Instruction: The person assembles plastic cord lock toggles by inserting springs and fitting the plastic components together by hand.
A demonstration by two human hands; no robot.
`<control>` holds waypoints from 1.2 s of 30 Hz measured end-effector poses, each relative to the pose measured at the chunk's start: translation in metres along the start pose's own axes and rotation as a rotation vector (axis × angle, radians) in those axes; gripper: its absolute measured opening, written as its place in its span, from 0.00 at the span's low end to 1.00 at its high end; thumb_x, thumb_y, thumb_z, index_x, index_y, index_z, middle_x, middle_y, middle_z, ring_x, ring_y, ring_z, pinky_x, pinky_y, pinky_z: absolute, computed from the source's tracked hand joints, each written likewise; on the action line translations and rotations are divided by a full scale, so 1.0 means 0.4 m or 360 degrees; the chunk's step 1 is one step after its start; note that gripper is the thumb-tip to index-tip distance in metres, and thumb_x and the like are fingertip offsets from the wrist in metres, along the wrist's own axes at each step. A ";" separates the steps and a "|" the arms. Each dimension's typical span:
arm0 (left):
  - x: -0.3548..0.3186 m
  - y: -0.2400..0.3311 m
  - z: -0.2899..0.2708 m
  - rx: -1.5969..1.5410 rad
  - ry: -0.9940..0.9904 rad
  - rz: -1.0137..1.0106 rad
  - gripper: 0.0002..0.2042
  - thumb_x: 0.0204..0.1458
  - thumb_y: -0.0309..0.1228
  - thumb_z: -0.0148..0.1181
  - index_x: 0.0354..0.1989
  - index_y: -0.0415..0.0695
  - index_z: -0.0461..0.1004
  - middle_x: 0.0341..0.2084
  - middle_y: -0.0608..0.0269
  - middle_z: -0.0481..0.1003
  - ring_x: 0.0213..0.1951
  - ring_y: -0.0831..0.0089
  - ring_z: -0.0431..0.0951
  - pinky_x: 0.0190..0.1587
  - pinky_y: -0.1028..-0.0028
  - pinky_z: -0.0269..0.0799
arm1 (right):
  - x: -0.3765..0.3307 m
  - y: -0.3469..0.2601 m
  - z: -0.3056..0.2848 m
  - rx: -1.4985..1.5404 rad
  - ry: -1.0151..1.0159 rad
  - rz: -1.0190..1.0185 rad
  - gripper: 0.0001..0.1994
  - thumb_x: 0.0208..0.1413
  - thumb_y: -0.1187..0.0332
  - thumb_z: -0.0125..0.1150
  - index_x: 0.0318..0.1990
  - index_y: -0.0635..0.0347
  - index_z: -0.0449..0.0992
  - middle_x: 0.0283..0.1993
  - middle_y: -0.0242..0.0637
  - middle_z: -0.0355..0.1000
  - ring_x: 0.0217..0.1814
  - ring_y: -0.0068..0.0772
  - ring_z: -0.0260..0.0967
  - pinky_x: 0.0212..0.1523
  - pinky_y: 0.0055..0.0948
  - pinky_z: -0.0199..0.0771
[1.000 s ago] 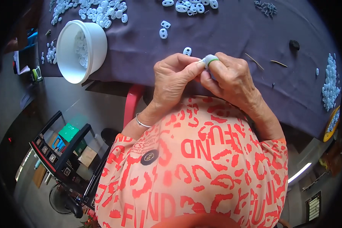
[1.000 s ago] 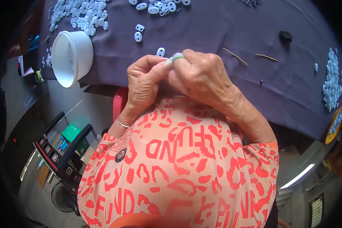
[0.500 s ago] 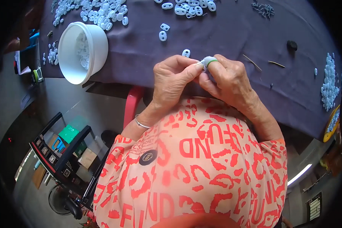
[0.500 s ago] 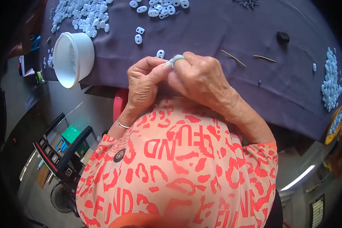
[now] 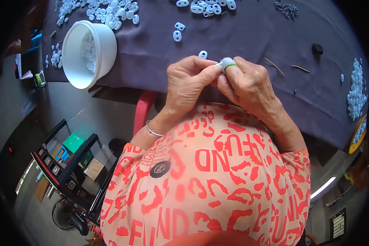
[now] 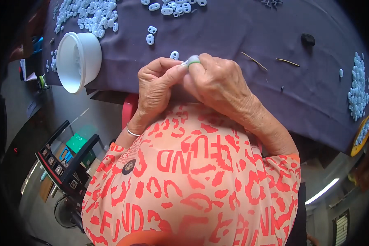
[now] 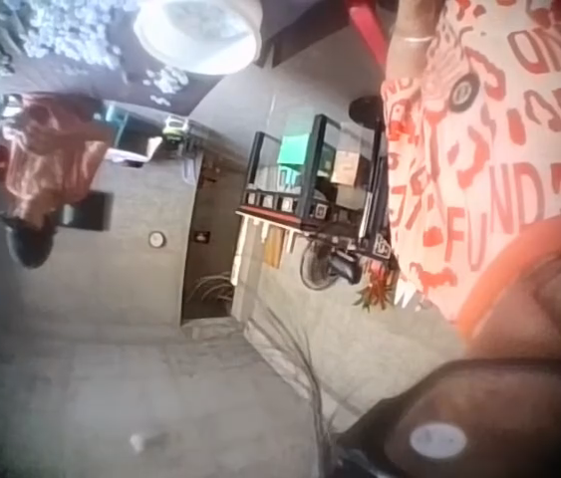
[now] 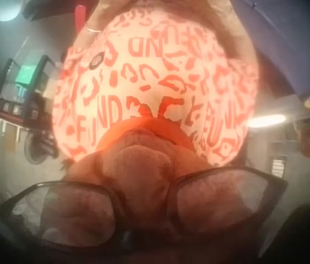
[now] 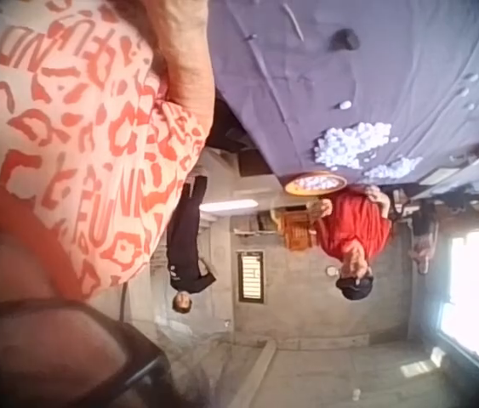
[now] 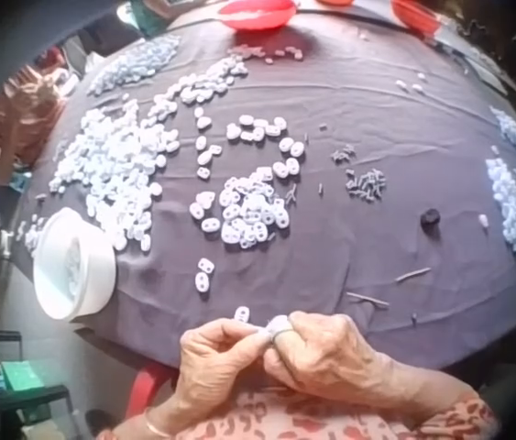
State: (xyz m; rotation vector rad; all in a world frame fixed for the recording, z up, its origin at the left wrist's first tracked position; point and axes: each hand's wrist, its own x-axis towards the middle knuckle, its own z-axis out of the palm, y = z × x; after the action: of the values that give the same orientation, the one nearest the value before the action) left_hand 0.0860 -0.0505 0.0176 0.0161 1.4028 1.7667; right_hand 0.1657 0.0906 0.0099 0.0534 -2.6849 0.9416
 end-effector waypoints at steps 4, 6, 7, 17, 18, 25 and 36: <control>0.002 -0.006 -0.005 0.0076 0.0028 0.0068 0.04 0.49 0.22 0.59 0.33 0.34 0.75 0.26 0.59 0.77 0.27 0.78 0.76 0.31 0.82 0.74 | 0.002 0.002 0.005 0.0038 -0.0019 -0.0007 0.08 0.42 0.73 0.56 0.20 0.64 0.64 0.19 0.39 0.61 0.17 0.38 0.65 0.16 0.32 0.67; 0.003 -0.008 -0.003 0.0053 0.0022 0.0091 0.04 0.50 0.22 0.59 0.33 0.34 0.75 0.26 0.60 0.77 0.27 0.78 0.76 0.31 0.82 0.74 | -0.001 0.005 0.005 0.0070 -0.0028 -0.0008 0.08 0.42 0.73 0.56 0.20 0.64 0.64 0.19 0.39 0.61 0.16 0.38 0.65 0.16 0.32 0.67; 0.002 -0.008 -0.004 0.0040 0.0028 0.0086 0.04 0.50 0.22 0.59 0.33 0.34 0.75 0.26 0.60 0.77 0.27 0.78 0.76 0.31 0.82 0.74 | -0.001 0.004 0.007 0.0123 -0.0031 0.0006 0.07 0.43 0.74 0.58 0.22 0.64 0.65 0.20 0.40 0.61 0.18 0.38 0.64 0.17 0.33 0.65; 0.003 -0.003 -0.013 0.0004 -0.0010 -0.0014 0.06 0.51 0.24 0.58 0.34 0.34 0.75 0.28 0.60 0.76 0.29 0.78 0.77 0.32 0.81 0.75 | -0.008 0.004 0.010 0.0274 -0.0025 0.0120 0.06 0.44 0.76 0.59 0.28 0.67 0.68 0.22 0.41 0.64 0.19 0.38 0.65 0.19 0.31 0.64; 0.000 -0.003 -0.015 -0.0048 -0.0021 -0.0082 0.06 0.52 0.25 0.58 0.34 0.34 0.74 0.29 0.59 0.76 0.29 0.77 0.77 0.33 0.81 0.75 | -0.007 0.005 0.003 0.0273 -0.0016 0.0108 0.06 0.44 0.76 0.59 0.28 0.67 0.68 0.22 0.41 0.64 0.19 0.38 0.65 0.19 0.31 0.64; -0.044 0.057 -0.017 0.0156 0.0191 0.0142 0.06 0.52 0.24 0.56 0.36 0.35 0.73 0.28 0.57 0.77 0.26 0.73 0.78 0.31 0.77 0.76 | -0.007 0.016 -0.027 0.0421 0.0097 0.0147 0.13 0.45 0.79 0.59 0.41 0.68 0.71 0.25 0.36 0.64 0.17 0.24 0.62 0.19 0.23 0.61; -0.009 0.280 -0.291 0.1313 0.1058 0.1266 0.08 0.52 0.27 0.58 0.38 0.38 0.76 0.27 0.64 0.75 0.24 0.84 0.71 0.27 0.84 0.68 | 0.075 -0.011 0.038 -0.0061 0.0022 0.0103 0.08 0.45 0.74 0.60 0.33 0.63 0.70 0.31 0.38 0.63 0.30 0.37 0.67 0.28 0.33 0.69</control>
State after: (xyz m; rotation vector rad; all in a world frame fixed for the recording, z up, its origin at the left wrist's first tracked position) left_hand -0.0360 -0.1446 0.0661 0.5319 2.8330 1.6884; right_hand 0.1335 0.0796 0.0101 -0.0481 -2.7054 0.9058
